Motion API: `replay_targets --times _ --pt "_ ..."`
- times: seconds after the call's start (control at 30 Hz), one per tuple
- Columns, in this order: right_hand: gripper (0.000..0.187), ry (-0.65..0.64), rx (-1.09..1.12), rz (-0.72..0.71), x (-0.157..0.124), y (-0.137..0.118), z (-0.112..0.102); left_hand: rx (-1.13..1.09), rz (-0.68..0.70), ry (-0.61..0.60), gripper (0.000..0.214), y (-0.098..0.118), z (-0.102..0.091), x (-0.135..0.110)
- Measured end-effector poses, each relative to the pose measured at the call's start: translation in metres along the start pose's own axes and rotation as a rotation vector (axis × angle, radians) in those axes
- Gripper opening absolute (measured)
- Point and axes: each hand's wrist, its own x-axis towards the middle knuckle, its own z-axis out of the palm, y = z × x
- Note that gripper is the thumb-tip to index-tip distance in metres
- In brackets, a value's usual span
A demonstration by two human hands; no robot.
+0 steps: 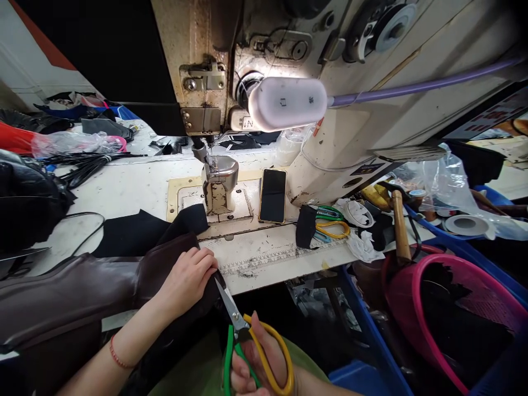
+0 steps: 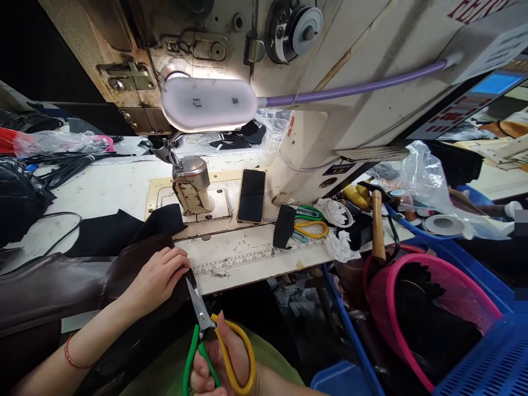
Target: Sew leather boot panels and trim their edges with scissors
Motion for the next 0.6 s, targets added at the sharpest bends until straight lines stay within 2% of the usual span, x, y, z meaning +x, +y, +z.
replay_targets --times 0.13,0.2,0.27,0.33,0.43,0.6 --pt "0.082 -0.077 0.024 -0.040 0.001 0.000 -0.003 0.000 -0.019 0.046 0.019 0.004 0.001 0.000" --pt "0.080 -0.062 0.021 -0.058 0.002 0.000 -0.003 0.003 -0.072 0.112 0.016 0.011 0.003 -0.002" --pt "0.079 -0.011 0.000 -0.053 0.001 0.000 -0.002 0.016 -0.167 0.210 0.013 0.023 0.005 -0.004" --pt "0.080 0.084 -0.034 -0.044 0.000 0.000 0.000 0.045 -0.261 0.272 0.021 0.037 0.009 -0.007" --pt "0.083 0.241 -0.087 -0.042 -0.003 -0.001 0.003 0.076 -0.322 0.274 0.030 0.055 0.017 -0.011" --pt "0.078 0.279 -0.196 -0.024 -0.009 -0.006 0.005 0.022 -0.335 0.303 0.018 0.065 0.027 -0.022"
